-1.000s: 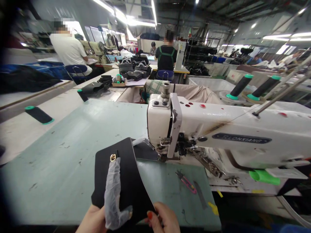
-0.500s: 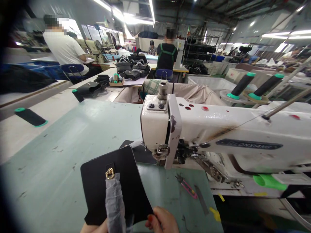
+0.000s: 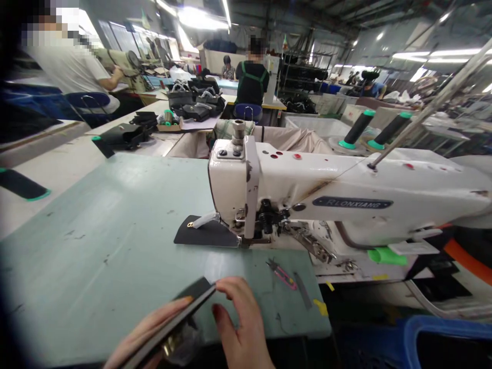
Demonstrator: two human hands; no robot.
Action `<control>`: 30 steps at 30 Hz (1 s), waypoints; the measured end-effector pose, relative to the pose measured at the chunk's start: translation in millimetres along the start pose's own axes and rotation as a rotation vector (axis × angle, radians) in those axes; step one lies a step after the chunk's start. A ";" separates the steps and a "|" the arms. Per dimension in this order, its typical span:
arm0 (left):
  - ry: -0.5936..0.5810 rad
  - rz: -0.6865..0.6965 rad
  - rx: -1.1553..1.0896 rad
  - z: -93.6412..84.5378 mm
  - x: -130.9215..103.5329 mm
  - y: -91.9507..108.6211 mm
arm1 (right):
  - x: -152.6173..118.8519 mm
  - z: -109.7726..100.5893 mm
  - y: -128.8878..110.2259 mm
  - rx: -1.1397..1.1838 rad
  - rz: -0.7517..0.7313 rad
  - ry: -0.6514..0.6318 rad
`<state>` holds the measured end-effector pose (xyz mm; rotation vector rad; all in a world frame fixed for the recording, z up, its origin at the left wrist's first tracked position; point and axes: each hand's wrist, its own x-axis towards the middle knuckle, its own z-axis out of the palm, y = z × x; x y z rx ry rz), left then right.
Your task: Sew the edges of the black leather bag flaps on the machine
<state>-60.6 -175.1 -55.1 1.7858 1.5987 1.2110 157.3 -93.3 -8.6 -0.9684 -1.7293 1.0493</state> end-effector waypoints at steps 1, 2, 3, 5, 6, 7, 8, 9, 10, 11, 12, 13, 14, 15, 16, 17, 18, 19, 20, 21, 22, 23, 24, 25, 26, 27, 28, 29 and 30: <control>0.033 0.088 0.101 -7.6 2.6 0.5 | -2.1 -1.4 -1.1 0.052 0.062 0.008; 0.078 0.177 0.218 -13.3 4.4 1.7 | -6.1 -3.4 -1.4 0.119 0.137 0.006; 0.122 0.279 0.358 -16.6 5.3 3.3 | -11.2 -5.7 -1.4 0.194 0.210 -0.011; 0.181 0.433 0.572 -15.5 4.2 5.0 | -21.7 -10.9 -2.8 0.309 0.315 -0.066; 0.204 0.445 0.597 -11.6 2.4 4.5 | -25.8 -13.3 -4.6 0.323 0.347 -0.092; 0.222 0.430 0.586 -6.2 0.0 3.1 | -28.5 -15.3 -7.0 0.302 0.368 -0.112; 0.228 0.397 0.571 0.1 -2.9 0.9 | -29.9 -16.8 -9.4 0.254 0.380 -0.132; 0.214 0.359 0.570 6.8 -6.1 -1.3 | -30.2 -18.0 -11.3 0.194 0.387 -0.145; 0.174 0.325 0.587 13.0 -9.2 -3.1 | -29.5 -18.9 -12.0 0.131 0.387 -0.143; 0.101 0.311 0.618 18.3 -12.1 -4.0 | -28.5 -19.7 -11.1 0.076 0.379 -0.129; 0.000 0.314 0.653 22.1 -14.5 -3.7 | -27.5 -20.6 -8.2 0.031 0.364 -0.105; -0.101 0.323 0.671 24.1 -15.9 -2.3 | -26.7 -21.8 -3.5 -0.007 0.350 -0.078; -0.171 0.325 0.663 24.4 -15.9 0.0 | -26.4 -23.3 2.8 -0.042 0.340 -0.040; -0.209 0.329 0.634 23.0 -14.1 2.6 | -26.6 -24.9 10.2 -0.077 0.328 0.007; -0.213 0.327 0.597 20.4 -10.3 4.8 | -27.2 -26.7 18.1 -0.112 0.309 0.057; -0.183 0.308 0.565 17.1 -4.4 5.9 | -28.1 -28.3 26.3 -0.146 0.284 0.102; -0.132 0.272 0.542 13.3 3.5 5.3 | -29.0 -29.6 34.3 -0.178 0.254 0.139; -0.082 0.231 0.523 9.5 12.9 2.8 | -29.7 -30.6 41.8 -0.211 0.221 0.167; -0.048 0.174 0.505 5.7 23.0 -1.5 | -30.1 -31.3 48.8 -0.246 0.187 0.189; -0.036 0.105 0.474 1.9 32.9 -7.4 | -30.1 -31.7 55.1 -0.282 0.151 0.209; -0.044 0.022 0.425 -1.9 41.8 -13.9 | -29.7 -32.1 60.9 -0.321 0.121 0.227; -0.073 -0.066 0.350 -5.5 49.0 -20.4 | -29.1 -32.7 66.2 -0.363 0.099 0.244; -0.119 -0.161 0.253 -8.9 53.9 -25.9 | -28.2 -33.5 71.1 -0.405 0.083 0.257; -0.169 -0.260 0.139 -11.6 56.5 -29.8 | -27.3 -34.7 75.8 -0.446 0.070 0.263; -0.218 -0.356 0.013 -13.5 56.8 -31.8 | -26.4 -36.2 80.2 -0.488 0.053 0.263; -0.264 -0.439 -0.115 -14.3 55.4 -31.8 | -25.6 -38.0 84.4 -0.531 0.026 0.258; -0.299 -0.503 -0.233 -13.8 52.8 -30.1 | -24.9 -40.0 88.2 -0.577 -0.012 0.253; -0.313 -0.547 -0.331 -12.1 49.7 -27.1 | -24.2 -42.1 91.6 -0.625 -0.061 0.253; -0.304 -0.578 -0.405 -9.3 46.7 -23.5 | -23.6 -44.2 94.4 -0.675 -0.113 0.250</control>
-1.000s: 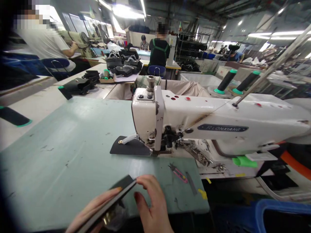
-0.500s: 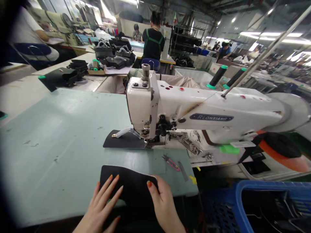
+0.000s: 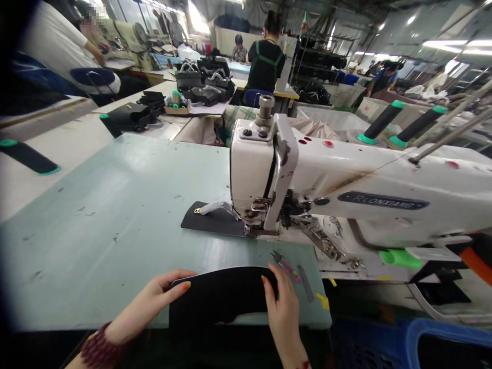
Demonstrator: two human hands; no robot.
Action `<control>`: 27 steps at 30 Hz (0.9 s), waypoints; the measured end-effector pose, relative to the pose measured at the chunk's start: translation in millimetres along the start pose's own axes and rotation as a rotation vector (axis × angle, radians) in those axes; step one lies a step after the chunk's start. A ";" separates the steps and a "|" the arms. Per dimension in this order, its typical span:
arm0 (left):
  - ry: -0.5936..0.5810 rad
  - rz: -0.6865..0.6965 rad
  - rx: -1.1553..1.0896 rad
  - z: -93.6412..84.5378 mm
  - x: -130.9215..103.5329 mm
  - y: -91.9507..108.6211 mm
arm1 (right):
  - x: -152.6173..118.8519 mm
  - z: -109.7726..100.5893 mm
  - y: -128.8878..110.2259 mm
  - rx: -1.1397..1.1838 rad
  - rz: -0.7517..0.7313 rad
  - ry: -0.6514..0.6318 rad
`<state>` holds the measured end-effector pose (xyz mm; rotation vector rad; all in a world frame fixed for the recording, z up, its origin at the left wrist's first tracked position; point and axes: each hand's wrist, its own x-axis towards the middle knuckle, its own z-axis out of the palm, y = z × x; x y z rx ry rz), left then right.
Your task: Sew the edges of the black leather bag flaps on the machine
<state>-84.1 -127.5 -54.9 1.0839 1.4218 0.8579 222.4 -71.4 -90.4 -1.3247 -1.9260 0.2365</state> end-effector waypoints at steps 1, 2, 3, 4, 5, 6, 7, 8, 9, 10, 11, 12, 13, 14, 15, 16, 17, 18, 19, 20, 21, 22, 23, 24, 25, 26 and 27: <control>0.013 -0.008 -0.057 5.2 -2.6 0.5 | 0.7 0.0 2.7 -0.042 -0.048 0.008; 0.038 -0.012 -0.094 10.4 -4.3 1.2 | 1.7 -0.4 4.7 -0.079 -0.085 0.011; 0.070 -0.013 -0.116 15.4 -5.3 2.0 | 2.8 -0.9 5.8 -0.114 -0.109 0.013; 0.102 -0.013 -0.128 19.7 -5.7 2.8 | 4.0 -1.6 6.2 -0.145 -0.125 0.018; 0.124 -0.012 -0.132 23.3 -5.6 3.5 | 4.9 -2.2 6.0 -0.174 -0.133 0.029; 0.141 -0.009 -0.132 26.1 -5.4 3.9 | 5.6 -2.7 5.5 -0.202 -0.134 0.046; 0.158 -0.005 -0.131 28.4 -5.2 3.9 | 5.8 -3.1 4.8 -0.226 -0.132 0.064; 0.177 -0.005 -0.134 30.2 -5.2 3.2 | 5.6 -3.1 4.2 -0.244 -0.132 0.074; 0.196 -0.007 -0.140 31.7 -5.5 2.0 | 4.9 -2.9 3.7 -0.257 -0.130 0.074; 0.210 -0.012 -0.147 33.0 -5.9 0.3 | 3.8 -2.4 3.4 -0.264 -0.132 0.066; 0.224 -0.019 -0.156 34.2 -6.5 -1.8 | 2.6 -1.6 3.4 -0.267 -0.138 0.053; 0.234 -0.026 -0.166 35.2 -7.1 -4.1 | 1.3 -0.6 3.6 -0.269 -0.144 0.042; 0.239 -0.033 -0.176 36.2 -7.6 -6.1 | 0.1 0.6 3.8 -0.270 -0.147 0.037; 0.241 -0.038 -0.187 37.1 -8.0 -7.8 | -1.0 1.9 4.1 -0.271 -0.148 0.037; 0.242 -0.043 -0.198 38.0 -8.2 -8.9 | -1.9 3.4 4.5 -0.271 -0.145 0.039; 0.245 -0.047 -0.211 38.8 -8.1 -9.2 | -2.6 4.8 4.8 -0.268 -0.140 0.045; 0.247 -0.053 -0.223 39.6 -7.8 -8.9 | -3.0 6.1 5.1 -0.262 -0.132 0.052; 0.252 -0.059 -0.236 40.3 -7.3 -7.9 | -3.1 7.2 5.5 -0.251 -0.122 0.057; 0.260 -0.063 -0.250 40.9 -6.7 -6.4 | -2.8 8.0 6.0 -0.234 -0.108 0.057; 0.267 -0.067 -0.264 41.3 -6.1 -4.7 | -2.1 8.4 6.7 -0.209 -0.086 0.056; 0.273 -0.070 -0.275 41.6 -5.8 -2.9 | -1.1 8.5 7.5 -0.177 -0.057 0.053; 0.277 -0.072 -0.281 41.8 -5.9 -1.1 | 0.3 8.2 8.4 -0.140 -0.024 0.045; 0.279 -0.074 -0.279 42.0 -6.6 0.6 | 2.1 7.7 9.6 -0.104 0.010 0.031; 0.278 -0.071 -0.267 42.1 -7.9 2.1 | 3.9 7.0 10.8 -0.071 0.042 0.015; 0.268 -0.060 -0.242 42.2 -9.8 3.5 | 5.9 6.3 12.2 -0.045 0.069 0.000; 0.250 -0.039 -0.205 42.5 -12.2 4.9 | 7.8 5.7 13.5 -0.027 0.093 -0.015; 0.225 -0.009 -0.160 43.0 -14.8 6.2 | 9.5 5.3 14.8 -0.013 0.113 -0.029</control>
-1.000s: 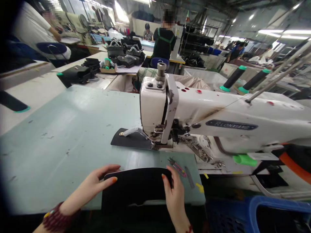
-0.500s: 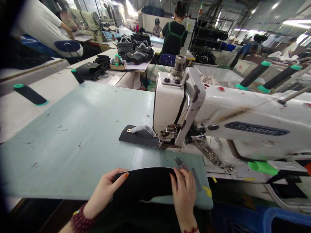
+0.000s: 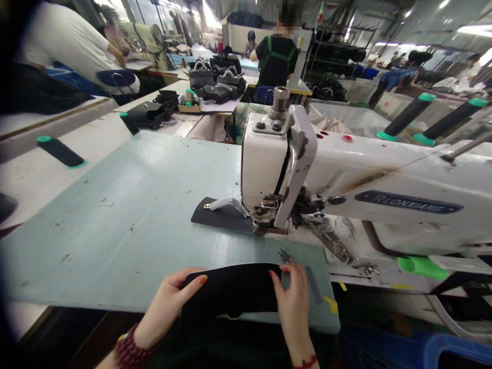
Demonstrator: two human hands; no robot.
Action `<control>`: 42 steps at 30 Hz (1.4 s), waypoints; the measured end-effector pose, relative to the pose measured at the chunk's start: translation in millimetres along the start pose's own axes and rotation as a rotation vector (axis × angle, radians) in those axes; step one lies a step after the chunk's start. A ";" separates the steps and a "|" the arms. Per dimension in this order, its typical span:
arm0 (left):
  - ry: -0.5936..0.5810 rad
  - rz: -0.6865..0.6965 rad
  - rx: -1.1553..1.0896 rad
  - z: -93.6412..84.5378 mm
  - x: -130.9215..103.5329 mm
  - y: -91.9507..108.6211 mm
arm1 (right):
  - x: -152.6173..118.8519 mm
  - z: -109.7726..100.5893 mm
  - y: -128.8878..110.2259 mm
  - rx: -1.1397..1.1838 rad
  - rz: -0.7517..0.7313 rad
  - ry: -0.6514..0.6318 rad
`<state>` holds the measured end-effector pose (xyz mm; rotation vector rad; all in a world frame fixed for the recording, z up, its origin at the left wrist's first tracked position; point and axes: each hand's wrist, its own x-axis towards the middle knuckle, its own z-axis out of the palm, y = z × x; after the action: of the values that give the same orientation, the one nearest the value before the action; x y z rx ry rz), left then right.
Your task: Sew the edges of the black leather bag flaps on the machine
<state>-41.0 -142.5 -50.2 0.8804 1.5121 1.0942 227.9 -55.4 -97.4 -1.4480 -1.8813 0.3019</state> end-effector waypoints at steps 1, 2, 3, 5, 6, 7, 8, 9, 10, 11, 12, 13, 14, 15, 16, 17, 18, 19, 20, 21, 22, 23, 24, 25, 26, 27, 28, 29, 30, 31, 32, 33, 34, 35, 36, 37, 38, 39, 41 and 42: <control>-0.030 0.039 0.047 0.2 -2.8 1.1 | 1.6 -0.3 1.0 0.013 0.019 -0.007; -0.064 0.081 0.098 0.7 -5.5 2.0 | 2.9 -0.6 1.9 0.024 0.037 -0.010; -0.097 0.120 0.144 1.3 -7.9 2.6 | 4.0 -0.8 2.6 0.034 0.052 -0.013; -0.139 0.175 0.210 3.0 -11.2 2.3 | 5.4 -1.2 3.6 0.046 0.067 -0.029; -0.145 0.190 0.228 4.0 -12.2 1.4 | 6.0 -1.5 3.9 0.048 0.068 -0.039; -0.137 0.195 0.237 4.9 -12.7 -0.2 | 6.4 -1.9 4.0 0.048 0.070 -0.051; -0.117 0.196 0.238 5.7 -13.0 -2.2 | 7.0 -2.5 3.9 0.049 0.071 -0.063; -0.091 0.193 0.232 6.4 -13.1 -4.6 | 7.5 -3.1 3.5 0.051 0.074 -0.069; -0.069 0.187 0.223 7.0 -13.1 -7.2 | 8.1 -3.8 2.8 0.052 0.083 -0.073; -0.051 0.181 0.212 7.5 -13.2 -10.0 | 8.7 -4.6 1.9 0.053 0.092 -0.078; -0.036 0.176 0.200 7.9 -13.5 -12.7 | 9.1 -5.6 0.6 0.053 0.100 -0.085; -0.025 0.170 0.190 8.2 -14.0 -15.5 | 9.3 -6.6 -0.9 0.052 0.103 -0.091; -0.014 0.162 0.182 8.5 -14.6 -18.4 | 9.3 -7.5 -2.7 0.050 0.102 -0.098; -0.001 0.152 0.174 8.8 -15.4 -21.5 | 8.8 -8.4 -4.7 0.047 0.098 -0.102; 0.011 0.141 0.165 9.0 -16.0 -24.9 | 7.8 -9.1 -6.9 0.043 0.092 -0.101; 0.019 0.126 0.156 9.3 -16.7 -28.5 | 6.4 -9.6 -9.0 0.038 0.088 -0.093; 0.022 0.110 0.147 9.4 -17.3 -32.3 | 4.4 -9.8 -11.1 0.034 0.087 -0.081; 0.026 0.096 0.136 9.4 -17.9 -36.1 | 2.0 -9.9 -13.0 0.033 0.088 -0.068; 0.028 0.083 0.128 8.8 -18.7 -39.8 | -0.9 -10.0 -14.5 0.035 0.093 -0.052; 0.025 0.072 0.122 7.5 -19.8 -43.1 | -3.9 -10.1 -15.8 0.040 0.099 -0.036; 0.018 0.066 0.121 5.2 -21.5 -45.7 | -7.1 -10.4 -16.7 0.049 0.105 -0.021; -0.003 0.059 0.126 1.5 -23.6 -47.4 | -10.3 -10.9 -17.5 0.060 0.109 -0.009; -0.034 0.053 0.138 -3.4 -26.0 -48.0 | -13.2 -11.7 -18.4 0.072 0.110 0.000; -0.083 0.048 0.158 -9.3 -28.4 -47.0 | -15.7 -12.6 -19.6 0.083 0.108 0.005; -0.143 0.047 0.181 -15.6 -30.3 -44.5 | -17.7 -13.5 -21.6 0.092 0.100 0.005; -0.201 0.050 0.201 -21.5 -31.0 -40.0 | -19.1 -14.4 -24.6 0.099 0.086 -0.001; -0.249 0.056 0.214 -26.1 -30.0 -33.6 | -19.7 -14.9 -28.7 0.104 0.065 -0.014; -0.287 0.062 0.222 -28.5 -26.9 -25.3 | -19.7 -15.0 -34.2 0.107 0.033 -0.032; -0.315 0.067 0.233 -28.2 -21.7 -15.2 | -19.0 -14.5 -40.8 0.111 -0.011 -0.054; -0.341 0.069 0.252 -25.0 -14.5 -3.9 | -17.9 -13.6 -48.3 0.115 -0.062 -0.075; -0.374 0.065 0.288 -19.2 -5.9 8.0 | -16.5 -12.2 -56.5 0.118 -0.119 -0.087; -0.413 0.065 0.345 -11.2 3.5 19.9 | -15.0 -10.6 -64.8 0.117 -0.175 -0.087; -0.455 0.079 0.396 -1.9 12.7 30.8 | -13.6 -8.9 -72.8 0.110 -0.224 -0.072; -0.471 0.104 0.428 7.6 21.2 40.2 | -12.4 -7.2 -80.1 0.095 -0.265 -0.049; -0.491 0.134 0.453 16.5 28.3 47.4 | -11.4 -5.5 -86.3 0.076 -0.299 -0.023; -0.501 0.164 0.467 24.0 34.0 52.4 | -10.7 -4.0 -91.1 0.056 -0.329 -0.002; -0.512 0.189 0.473 29.6 38.1 55.3 | -10.3 -2.6 -94.4 0.044 -0.354 0.011; -0.527 0.211 0.479 33.2 40.8 56.4 | -10.0 -1.4 -96.3 0.046 -0.372 0.012; -0.540 0.246 0.507 34.7 43.3 55.4 | -9.8 0.8 -96.6 0.103 -0.385 -0.028; -0.544 0.258 0.526 33.4 43.9 54.2 | -9.6 1.6 -95.5 0.150 -0.366 -0.061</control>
<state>-17.6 -78.0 -14.5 1.6246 1.2490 0.5484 157.2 -96.0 -46.7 -0.9822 -2.0799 0.3039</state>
